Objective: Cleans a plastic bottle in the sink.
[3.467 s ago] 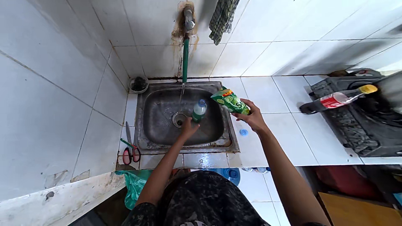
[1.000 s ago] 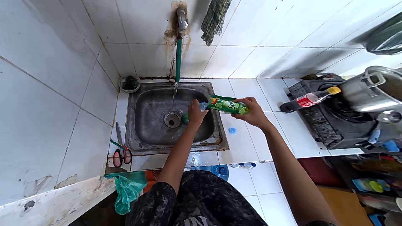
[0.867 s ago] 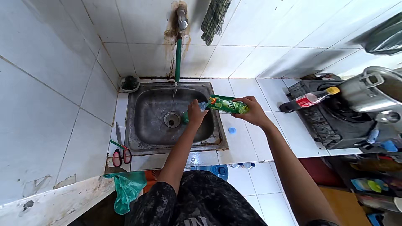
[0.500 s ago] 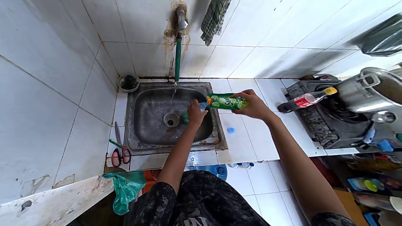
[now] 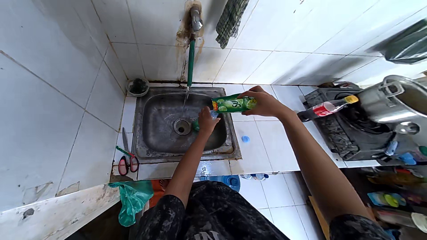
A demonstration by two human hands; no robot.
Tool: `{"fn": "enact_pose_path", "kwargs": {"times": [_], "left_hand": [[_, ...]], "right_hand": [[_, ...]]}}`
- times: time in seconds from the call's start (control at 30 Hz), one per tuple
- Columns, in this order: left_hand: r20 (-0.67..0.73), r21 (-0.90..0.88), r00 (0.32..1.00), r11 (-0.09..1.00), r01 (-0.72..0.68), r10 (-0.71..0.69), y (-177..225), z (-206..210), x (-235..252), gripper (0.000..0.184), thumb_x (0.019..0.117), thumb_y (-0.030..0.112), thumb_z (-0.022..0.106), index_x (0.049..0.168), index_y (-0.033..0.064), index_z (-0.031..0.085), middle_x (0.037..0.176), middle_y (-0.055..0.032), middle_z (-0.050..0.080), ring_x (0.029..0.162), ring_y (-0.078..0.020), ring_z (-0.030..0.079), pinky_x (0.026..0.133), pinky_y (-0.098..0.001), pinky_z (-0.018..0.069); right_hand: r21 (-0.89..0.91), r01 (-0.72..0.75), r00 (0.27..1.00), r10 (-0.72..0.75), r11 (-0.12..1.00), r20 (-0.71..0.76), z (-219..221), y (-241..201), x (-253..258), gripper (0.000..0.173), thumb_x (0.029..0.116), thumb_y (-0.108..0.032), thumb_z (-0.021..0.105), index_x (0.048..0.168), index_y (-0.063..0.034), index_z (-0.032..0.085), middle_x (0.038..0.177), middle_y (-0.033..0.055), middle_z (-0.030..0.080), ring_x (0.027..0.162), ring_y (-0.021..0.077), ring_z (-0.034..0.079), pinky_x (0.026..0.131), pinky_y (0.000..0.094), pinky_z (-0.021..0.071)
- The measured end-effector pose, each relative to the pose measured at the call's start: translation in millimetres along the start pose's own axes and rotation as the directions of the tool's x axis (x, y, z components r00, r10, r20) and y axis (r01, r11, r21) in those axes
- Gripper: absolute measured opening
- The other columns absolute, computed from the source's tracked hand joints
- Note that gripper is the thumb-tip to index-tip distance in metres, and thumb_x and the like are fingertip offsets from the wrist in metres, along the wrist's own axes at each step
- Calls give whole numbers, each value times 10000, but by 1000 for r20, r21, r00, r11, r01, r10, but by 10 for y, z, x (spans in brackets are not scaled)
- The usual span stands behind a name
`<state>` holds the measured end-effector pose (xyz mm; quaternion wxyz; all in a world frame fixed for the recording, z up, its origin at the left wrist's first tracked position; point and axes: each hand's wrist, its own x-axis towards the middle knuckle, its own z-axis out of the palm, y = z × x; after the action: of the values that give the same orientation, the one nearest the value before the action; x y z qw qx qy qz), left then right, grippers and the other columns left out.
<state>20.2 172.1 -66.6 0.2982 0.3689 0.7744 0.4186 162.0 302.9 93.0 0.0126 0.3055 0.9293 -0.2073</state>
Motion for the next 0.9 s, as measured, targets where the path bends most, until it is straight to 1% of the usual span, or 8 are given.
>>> {"fn": "enact_pose_path", "kwargs": {"times": [0.03,0.13,0.23,0.3,0.43,0.57,0.77,0.9], "left_hand": [[-12,-40,1000,999,-16,15,-56,-22,-1,749,839,252,852,1404,-75,484,1376,-313,537,1291,-452,525,1072,-563,446],[-3,-177,998,983,-56,56,-261,-138,16,789,777,174,897,1385,-96,472,1383,-334,515,1294,-446,524,1086,-542,446],[81,-273,991,959,-78,104,-436,-322,42,920,726,115,924,1440,-91,382,1434,-341,460,1330,-426,497,1109,-517,433],[167,-294,981,954,-48,101,-487,-458,54,958,765,174,911,1490,-54,328,1463,-312,453,1347,-389,494,1124,-495,424],[231,-383,970,923,22,73,-559,-551,99,722,958,258,731,1516,-7,358,1418,-295,524,1299,-377,550,1105,-511,440],[224,-457,973,888,51,60,-669,-558,142,583,1037,285,607,1493,-16,404,1455,-279,497,1307,-365,536,1096,-496,438],[192,-514,981,848,126,-29,-772,-575,51,598,1063,262,549,1530,-39,327,1541,-279,407,1409,-365,439,1149,-490,381],[187,-449,971,867,217,-146,-912,-592,-84,548,1076,238,523,1491,-85,366,1470,-303,481,1318,-368,536,1082,-473,449]], "right_hand": [[95,0,1000,-1,995,8,4,38,-2,675,684,-57,945,1298,-97,665,1353,289,506,1132,448,574,852,603,523],[439,-126,992,114,890,54,75,80,-64,681,792,64,812,1404,-41,533,1375,279,484,1073,389,619,785,495,592],[697,-168,979,201,697,35,318,178,-132,592,908,7,635,1460,-47,427,1240,179,589,943,238,658,778,399,588],[802,-167,968,250,573,23,517,303,-136,540,970,-51,553,1479,-36,373,1197,148,598,933,198,668,790,360,590],[934,-159,936,351,321,39,884,527,-155,462,1046,-196,424,1480,-71,330,1210,117,591,992,190,675,817,336,589],[978,-118,936,349,175,51,1092,641,-221,523,1018,-240,447,1497,-93,296,1290,125,563,1055,211,664,839,337,589],[972,-63,952,304,227,-10,1202,594,-298,679,893,-279,586,1480,-79,308,1293,102,580,1037,178,676,847,319,591],[977,-20,953,299,214,-46,1362,56,-458,721,833,-241,639,1433,1,320,1142,76,626,940,144,683,795,324,604]]}}
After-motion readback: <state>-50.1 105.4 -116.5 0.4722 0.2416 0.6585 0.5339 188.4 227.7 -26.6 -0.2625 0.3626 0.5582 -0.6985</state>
